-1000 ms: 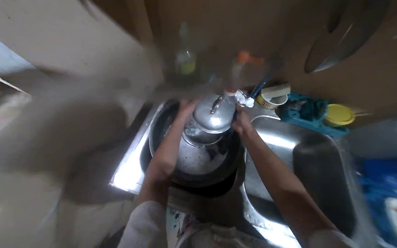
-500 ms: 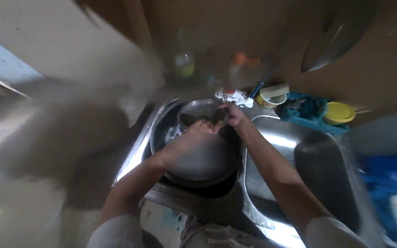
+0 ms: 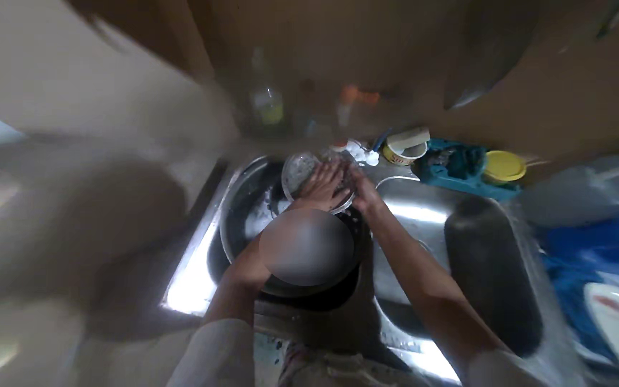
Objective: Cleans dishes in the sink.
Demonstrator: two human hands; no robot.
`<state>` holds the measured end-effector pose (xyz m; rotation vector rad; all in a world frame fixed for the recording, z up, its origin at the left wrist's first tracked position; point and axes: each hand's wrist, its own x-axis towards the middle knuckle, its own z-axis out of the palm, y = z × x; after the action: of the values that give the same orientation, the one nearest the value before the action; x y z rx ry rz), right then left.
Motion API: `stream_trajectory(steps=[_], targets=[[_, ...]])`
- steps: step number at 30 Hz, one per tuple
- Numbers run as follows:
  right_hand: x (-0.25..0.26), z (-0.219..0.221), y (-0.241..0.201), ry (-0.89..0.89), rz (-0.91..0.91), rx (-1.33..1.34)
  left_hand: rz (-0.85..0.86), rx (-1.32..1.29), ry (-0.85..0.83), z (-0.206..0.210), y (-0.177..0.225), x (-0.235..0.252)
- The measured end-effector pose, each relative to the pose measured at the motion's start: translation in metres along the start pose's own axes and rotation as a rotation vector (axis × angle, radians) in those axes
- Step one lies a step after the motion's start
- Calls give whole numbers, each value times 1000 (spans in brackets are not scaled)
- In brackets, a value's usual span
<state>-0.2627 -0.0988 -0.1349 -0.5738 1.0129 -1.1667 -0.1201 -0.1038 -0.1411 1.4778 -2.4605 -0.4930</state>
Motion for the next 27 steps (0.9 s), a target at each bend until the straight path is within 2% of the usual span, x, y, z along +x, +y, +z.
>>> stream_trajectory(steps=[3,4,5,6,8,9,10,12,14,16,17,20,21,23,25,27], targets=[[-5,2,0,40,28,15,-260,17,103,3,-6,8],[-4,5,1,36,30,-7,-271,-22,169,9,1,10],[-2,8,3,19,21,-41,-211,-86,207,16,8,8],[0,6,5,-17,10,-67,-105,-154,168,19,15,2],[7,-7,6,-39,-12,-76,63,-183,-112,5,19,-14],[9,-12,3,-10,-8,-58,86,-119,-257,-7,16,-22],[8,-16,-1,23,0,-54,58,-64,-327,-15,10,-27],[4,-17,-5,56,19,-47,-92,10,-246,-21,-10,-28],[-2,-7,-2,82,42,-39,-224,96,-62,-13,-29,-11],[-3,9,3,63,64,-48,-265,85,106,-1,-26,5],[-2,12,7,25,55,-57,-228,44,149,6,-18,8],[6,7,16,-85,-7,-50,28,-69,61,12,-4,0],[6,5,16,-81,-4,-26,42,-34,-5,7,-8,-2],[2,5,17,-31,35,0,-122,15,-23,3,-22,-1],[4,11,18,13,58,2,-310,-46,82,4,-22,4],[13,16,22,-2,39,-16,-246,-137,101,12,-12,4]])
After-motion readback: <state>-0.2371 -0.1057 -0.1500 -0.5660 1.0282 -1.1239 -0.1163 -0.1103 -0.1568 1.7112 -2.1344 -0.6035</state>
